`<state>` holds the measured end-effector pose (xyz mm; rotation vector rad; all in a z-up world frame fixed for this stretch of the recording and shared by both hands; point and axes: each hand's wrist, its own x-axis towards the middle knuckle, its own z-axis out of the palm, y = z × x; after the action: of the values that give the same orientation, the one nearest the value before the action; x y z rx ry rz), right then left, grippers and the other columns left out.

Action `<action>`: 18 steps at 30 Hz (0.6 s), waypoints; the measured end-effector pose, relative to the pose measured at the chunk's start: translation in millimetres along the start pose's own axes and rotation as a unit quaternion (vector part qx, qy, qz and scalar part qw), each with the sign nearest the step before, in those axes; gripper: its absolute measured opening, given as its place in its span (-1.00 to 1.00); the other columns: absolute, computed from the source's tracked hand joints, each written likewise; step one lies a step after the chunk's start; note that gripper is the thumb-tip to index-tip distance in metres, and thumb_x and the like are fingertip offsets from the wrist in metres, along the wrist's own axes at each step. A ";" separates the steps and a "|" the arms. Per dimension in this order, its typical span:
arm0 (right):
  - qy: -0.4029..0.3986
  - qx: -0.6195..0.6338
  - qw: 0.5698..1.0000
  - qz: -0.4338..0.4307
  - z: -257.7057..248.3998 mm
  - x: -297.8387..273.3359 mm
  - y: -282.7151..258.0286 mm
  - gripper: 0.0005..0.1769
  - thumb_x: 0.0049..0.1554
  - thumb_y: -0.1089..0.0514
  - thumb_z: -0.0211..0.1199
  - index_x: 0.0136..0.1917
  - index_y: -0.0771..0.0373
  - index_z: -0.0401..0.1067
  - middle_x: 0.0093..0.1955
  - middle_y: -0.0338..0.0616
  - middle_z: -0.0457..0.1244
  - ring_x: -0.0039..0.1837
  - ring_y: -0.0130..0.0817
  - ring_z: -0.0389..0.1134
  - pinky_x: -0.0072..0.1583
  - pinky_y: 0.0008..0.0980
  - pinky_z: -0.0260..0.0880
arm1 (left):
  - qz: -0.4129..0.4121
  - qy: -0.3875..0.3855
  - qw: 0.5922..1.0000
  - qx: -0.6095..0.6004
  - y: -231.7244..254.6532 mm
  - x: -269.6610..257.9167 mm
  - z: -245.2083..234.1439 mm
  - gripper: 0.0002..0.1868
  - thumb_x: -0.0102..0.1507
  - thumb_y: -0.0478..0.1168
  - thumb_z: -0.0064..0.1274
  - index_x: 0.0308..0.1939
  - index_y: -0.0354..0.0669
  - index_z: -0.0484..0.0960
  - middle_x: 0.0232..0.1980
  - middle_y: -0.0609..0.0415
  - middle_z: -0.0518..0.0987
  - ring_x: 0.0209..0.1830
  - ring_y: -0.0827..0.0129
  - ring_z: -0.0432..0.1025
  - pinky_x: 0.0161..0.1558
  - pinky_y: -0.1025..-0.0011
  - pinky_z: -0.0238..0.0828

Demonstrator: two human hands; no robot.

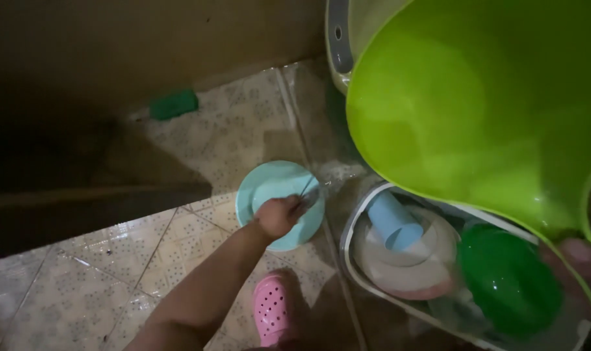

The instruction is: Washing and rinsing plastic plates, bowls, cups, and utensils in basins on the floor.

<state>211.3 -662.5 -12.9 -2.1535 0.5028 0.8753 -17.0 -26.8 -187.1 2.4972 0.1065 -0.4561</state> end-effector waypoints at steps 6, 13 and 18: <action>-0.036 -0.127 0.925 -0.356 181.3 -229.4 -268.4 -0.34 0.31 0.00 0.04 0.61 0.25 0.26 0.13 -0.03 0.38 0.05 -0.32 0.46 0.06 -0.36 0.48 | -0.160 -0.068 0.779 -0.602 102.0 7.9 -135.4 -0.67 0.41 -0.05 0.09 -0.08 -0.32 0.54 -0.40 -0.06 0.54 -0.52 0.16 0.35 -0.47 0.18 0.30; -0.037 -0.025 0.881 -0.471 255.0 -199.5 -298.5 -0.65 0.32 0.24 0.16 0.34 0.37 0.28 -0.13 -0.18 0.24 -0.16 -0.50 0.26 -0.14 -0.47 0.31 | 0.022 0.131 0.611 -0.781 151.4 8.2 -207.1 -0.64 0.31 -0.18 0.09 0.14 -0.22 0.50 -0.05 -0.02 0.64 -0.07 0.21 0.57 -0.20 0.22 0.60; -0.178 0.246 0.812 -0.498 336.4 -181.4 -344.6 -0.58 0.39 0.22 0.02 0.49 0.26 0.18 -0.01 -0.27 0.34 -0.15 -0.52 0.30 -0.08 -0.50 0.36 | 0.007 0.204 0.545 -0.813 167.6 31.3 -223.9 -0.64 0.32 -0.16 0.08 0.14 -0.21 0.45 -0.13 0.02 0.57 -0.23 0.26 0.52 -0.32 0.22 0.54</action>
<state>143.6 -170.7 122.7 -1.3900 -0.5357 0.4285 108.8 -37.8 64.4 0.6309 0.4430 0.2727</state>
